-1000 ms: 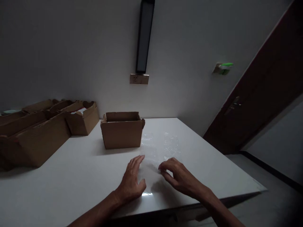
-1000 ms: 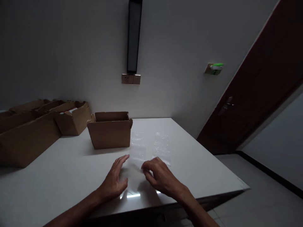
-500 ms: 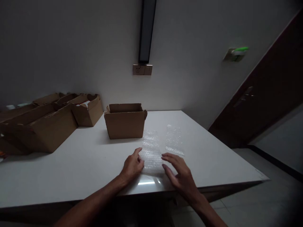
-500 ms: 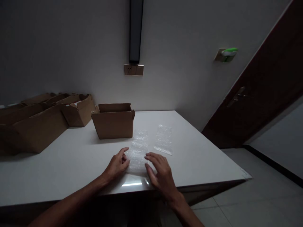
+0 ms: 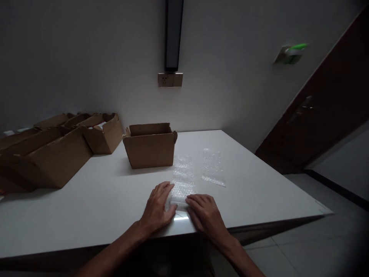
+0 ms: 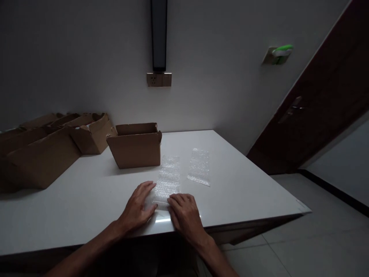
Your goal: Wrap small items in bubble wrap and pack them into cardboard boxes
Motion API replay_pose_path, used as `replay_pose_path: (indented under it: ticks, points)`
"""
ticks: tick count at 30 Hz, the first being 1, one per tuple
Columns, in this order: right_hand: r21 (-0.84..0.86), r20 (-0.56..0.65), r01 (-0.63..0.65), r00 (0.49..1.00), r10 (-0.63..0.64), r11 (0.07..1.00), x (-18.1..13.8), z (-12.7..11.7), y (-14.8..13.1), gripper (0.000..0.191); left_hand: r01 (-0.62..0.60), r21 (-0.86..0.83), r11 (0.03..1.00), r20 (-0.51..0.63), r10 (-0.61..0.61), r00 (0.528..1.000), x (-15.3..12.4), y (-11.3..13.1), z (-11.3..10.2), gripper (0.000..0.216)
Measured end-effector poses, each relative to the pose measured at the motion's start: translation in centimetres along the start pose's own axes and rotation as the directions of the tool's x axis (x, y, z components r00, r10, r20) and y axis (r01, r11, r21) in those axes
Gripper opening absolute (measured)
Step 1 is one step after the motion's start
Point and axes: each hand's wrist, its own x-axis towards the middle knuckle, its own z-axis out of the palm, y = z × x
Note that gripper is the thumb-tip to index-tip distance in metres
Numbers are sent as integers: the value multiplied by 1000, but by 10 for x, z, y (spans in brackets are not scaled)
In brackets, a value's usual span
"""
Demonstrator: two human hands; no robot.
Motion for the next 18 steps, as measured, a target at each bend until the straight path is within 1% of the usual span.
replay_pose_path:
  ticks: [2,4,7,9,10,12,14,15,16,18]
  points:
    - [24,-14,0,1000,0,1000,-1,0,0,25,-65,1,998,66,65,996,-7,3,-2,51]
    - [80,-18,-17,1000,19,997,-2,-1,-1,25,-52,-22,998,125,55,991,-11,7,-3,45]
    - [217,21,-87,996,84,972,-3,-5,-5,22,77,-65,995,148,-66,987,-13,14,-6,38]
    - [272,26,-129,992,127,953,-4,-9,-6,21,163,-83,983,159,-148,976,-11,17,-7,38]
    - [269,-2,-136,990,141,953,-4,-11,-7,22,193,-87,977,166,-177,970,-9,17,-8,38]
    - [209,-117,-113,983,139,971,-7,-15,-8,25,233,-83,969,183,-215,959,-4,16,-8,38]
    - [121,-214,-70,972,95,990,-9,-19,-8,28,250,-64,966,198,-233,952,2,14,-5,39]
    - [86,-225,-44,972,63,995,-11,-20,-8,29,249,-47,967,200,-236,951,5,12,-3,40]
    - [61,-209,-19,978,31,998,-12,-21,-9,30,239,-28,971,194,-229,954,7,9,-1,41]
    - [31,-116,21,993,-17,999,-13,-20,-10,31,193,1,981,161,-190,968,11,6,3,40]
